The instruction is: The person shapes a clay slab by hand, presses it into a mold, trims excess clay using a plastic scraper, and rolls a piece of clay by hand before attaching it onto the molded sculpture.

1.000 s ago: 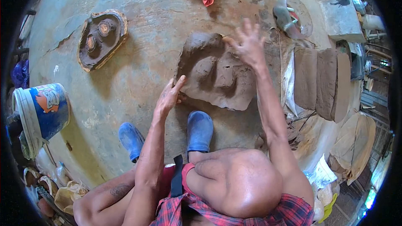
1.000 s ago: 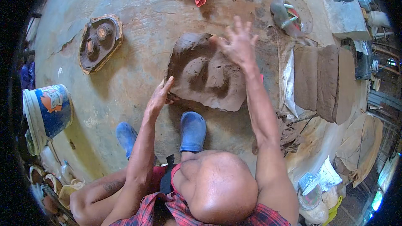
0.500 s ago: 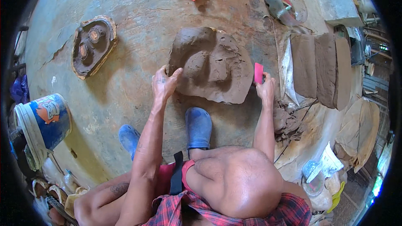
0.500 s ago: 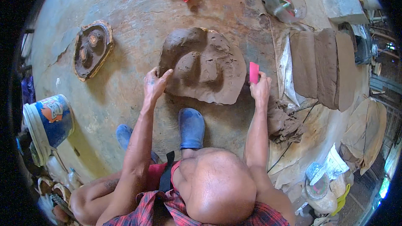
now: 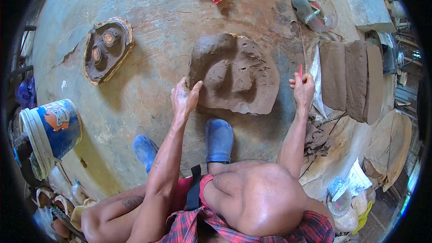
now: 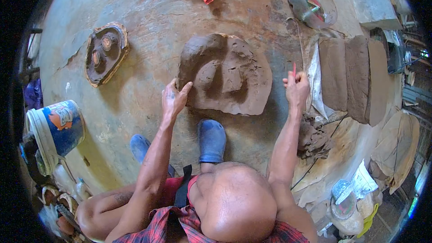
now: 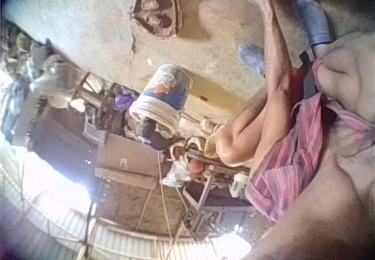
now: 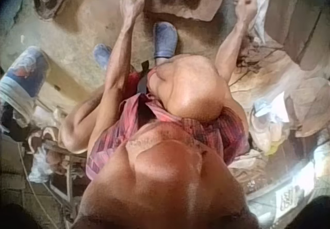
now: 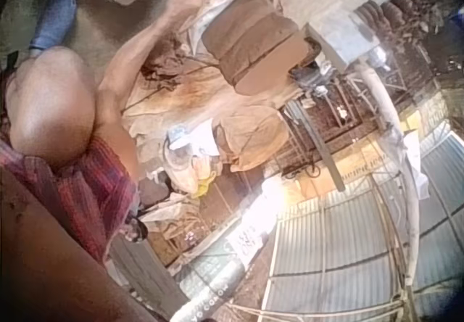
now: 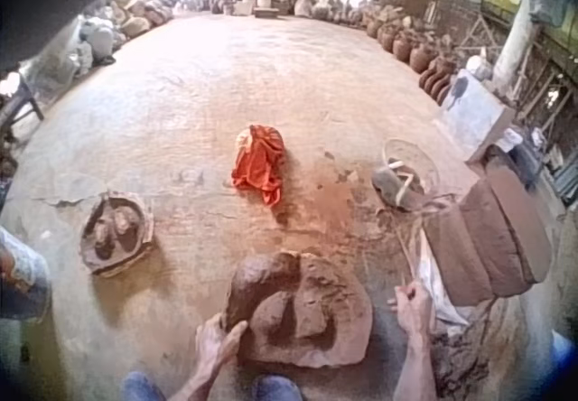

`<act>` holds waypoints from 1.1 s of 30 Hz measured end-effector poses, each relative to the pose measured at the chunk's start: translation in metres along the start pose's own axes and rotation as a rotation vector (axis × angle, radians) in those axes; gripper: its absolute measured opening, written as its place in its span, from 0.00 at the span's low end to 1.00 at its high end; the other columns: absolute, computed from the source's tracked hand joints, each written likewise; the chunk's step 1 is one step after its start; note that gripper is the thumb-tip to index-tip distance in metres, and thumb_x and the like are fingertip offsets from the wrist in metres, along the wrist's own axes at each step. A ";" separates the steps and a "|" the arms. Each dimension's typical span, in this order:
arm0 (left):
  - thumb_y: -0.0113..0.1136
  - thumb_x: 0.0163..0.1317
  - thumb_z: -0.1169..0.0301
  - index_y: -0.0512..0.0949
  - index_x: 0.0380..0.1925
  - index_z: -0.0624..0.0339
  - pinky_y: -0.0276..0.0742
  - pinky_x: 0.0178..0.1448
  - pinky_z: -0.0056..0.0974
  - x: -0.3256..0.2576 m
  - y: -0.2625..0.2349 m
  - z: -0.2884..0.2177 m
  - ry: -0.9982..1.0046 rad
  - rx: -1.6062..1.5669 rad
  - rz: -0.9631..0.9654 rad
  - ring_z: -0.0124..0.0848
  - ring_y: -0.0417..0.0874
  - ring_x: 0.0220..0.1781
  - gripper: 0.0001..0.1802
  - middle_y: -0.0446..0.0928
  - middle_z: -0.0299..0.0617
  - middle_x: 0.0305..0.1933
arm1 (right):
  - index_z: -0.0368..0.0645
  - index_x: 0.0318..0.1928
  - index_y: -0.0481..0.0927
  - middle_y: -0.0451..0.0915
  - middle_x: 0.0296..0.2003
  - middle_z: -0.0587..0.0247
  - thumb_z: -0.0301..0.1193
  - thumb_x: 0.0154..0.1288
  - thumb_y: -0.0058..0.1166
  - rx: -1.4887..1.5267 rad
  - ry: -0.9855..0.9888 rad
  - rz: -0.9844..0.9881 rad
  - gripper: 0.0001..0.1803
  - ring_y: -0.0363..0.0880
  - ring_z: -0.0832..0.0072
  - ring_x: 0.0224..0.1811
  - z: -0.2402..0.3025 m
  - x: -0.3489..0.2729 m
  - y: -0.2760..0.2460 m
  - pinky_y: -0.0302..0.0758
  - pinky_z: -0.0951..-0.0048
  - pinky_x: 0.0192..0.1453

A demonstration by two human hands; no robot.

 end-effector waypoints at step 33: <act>0.74 0.60 0.64 0.84 0.59 0.53 0.81 0.63 0.49 0.143 0.069 -0.168 0.646 0.153 0.521 0.50 0.87 0.59 0.25 0.87 0.53 0.54 | 0.30 0.46 0.83 0.88 0.28 0.44 0.28 0.79 0.51 -0.038 -0.080 0.285 0.12 0.90 0.59 0.23 0.098 -0.048 0.197 0.85 0.58 0.29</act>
Point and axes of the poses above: each hand's wrist, its own x-axis towards the middle knuckle, its own y-axis out of the palm, z = x × y, the point moved 9 cm from there along x, towards the middle knuckle
